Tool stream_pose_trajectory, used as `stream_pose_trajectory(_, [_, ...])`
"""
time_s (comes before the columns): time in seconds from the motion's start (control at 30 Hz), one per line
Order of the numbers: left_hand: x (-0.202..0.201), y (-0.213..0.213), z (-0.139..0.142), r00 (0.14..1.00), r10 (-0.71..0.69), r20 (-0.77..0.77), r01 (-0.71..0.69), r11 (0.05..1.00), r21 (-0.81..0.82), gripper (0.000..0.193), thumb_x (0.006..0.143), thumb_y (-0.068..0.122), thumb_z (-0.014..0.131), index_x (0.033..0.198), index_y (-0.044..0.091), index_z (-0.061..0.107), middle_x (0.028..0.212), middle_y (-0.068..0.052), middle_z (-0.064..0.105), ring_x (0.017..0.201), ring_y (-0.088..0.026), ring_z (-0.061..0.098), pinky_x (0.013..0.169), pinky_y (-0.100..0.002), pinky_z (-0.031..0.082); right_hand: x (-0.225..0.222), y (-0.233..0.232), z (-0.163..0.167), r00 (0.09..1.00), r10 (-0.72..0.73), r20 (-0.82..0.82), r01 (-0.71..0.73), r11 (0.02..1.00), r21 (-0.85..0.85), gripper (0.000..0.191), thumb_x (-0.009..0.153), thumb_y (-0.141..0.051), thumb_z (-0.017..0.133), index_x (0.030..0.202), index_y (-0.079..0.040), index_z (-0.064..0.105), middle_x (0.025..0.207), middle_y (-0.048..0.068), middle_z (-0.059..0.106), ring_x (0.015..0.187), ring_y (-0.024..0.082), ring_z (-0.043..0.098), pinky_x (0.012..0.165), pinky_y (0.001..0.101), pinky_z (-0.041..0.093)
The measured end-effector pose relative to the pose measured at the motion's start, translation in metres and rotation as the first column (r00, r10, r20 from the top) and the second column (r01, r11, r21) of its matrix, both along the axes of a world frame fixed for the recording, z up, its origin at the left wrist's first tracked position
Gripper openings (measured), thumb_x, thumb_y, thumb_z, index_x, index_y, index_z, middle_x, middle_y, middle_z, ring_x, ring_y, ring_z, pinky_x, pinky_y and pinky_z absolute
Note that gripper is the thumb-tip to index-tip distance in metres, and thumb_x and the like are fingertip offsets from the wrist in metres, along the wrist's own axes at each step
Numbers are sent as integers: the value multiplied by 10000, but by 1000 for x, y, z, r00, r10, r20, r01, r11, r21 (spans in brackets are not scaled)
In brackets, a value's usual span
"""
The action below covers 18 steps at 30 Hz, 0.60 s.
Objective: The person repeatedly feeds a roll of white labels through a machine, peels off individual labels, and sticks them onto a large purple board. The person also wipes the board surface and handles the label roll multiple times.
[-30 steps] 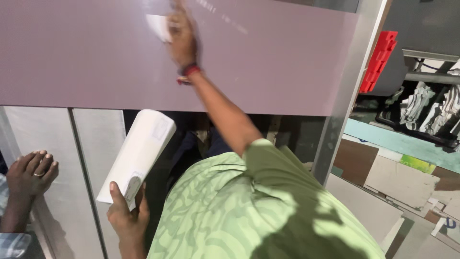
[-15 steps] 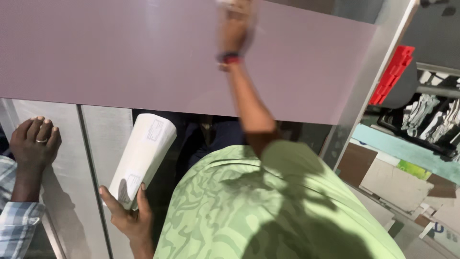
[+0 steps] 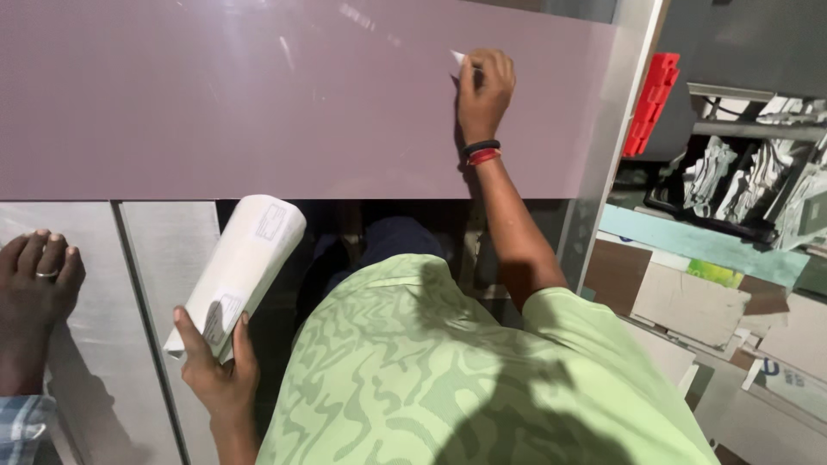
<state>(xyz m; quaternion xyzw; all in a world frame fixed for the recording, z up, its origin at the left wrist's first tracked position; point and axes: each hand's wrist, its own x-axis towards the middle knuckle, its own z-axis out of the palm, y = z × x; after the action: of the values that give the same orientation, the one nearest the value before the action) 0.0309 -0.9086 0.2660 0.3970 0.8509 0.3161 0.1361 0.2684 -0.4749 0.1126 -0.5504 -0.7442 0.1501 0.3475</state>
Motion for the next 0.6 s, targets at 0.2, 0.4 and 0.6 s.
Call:
stream_pose_trajectory(0.2, [-17, 13, 2, 986, -155, -58, 159, 984, 76, 805, 994, -26, 753, 1645, 8, 280, 1143, -305, 716, 1042, -399, 749, 837, -426, 621, -36, -53, -44, 850, 228, 475, -268, 963, 17, 213, 992, -248, 715, 1198, -196, 717, 1476, -2, 550, 1476, 247, 394, 1243, 661, 177])
stream_pose_trajectory(0.4, [-11, 16, 2, 989, -141, -47, 143, 988, 50, 784, 981, -33, 771, 1622, -17, 320, 1062, -283, 727, 975, -386, 760, 800, -436, 612, 3, -73, -55, 839, 117, 531, -78, 992, -95, 438, 1042, -385, 634, 1471, -308, 601, 1711, 48, 170, 1589, 333, 87, 1209, 746, 16])
stream_pose_trajectory(0.6, [-7, 11, 1, 988, -144, -48, 144, 990, -2, 804, 969, -20, 780, 1617, -17, 305, 1032, -275, 733, 915, -370, 759, 760, -428, 606, 2, -71, -56, 818, 62, 571, 17, 991, -133, 575, 1059, -523, 570, 1580, -306, 457, 1726, 35, 104, 1595, 350, 42, 1215, 742, -6])
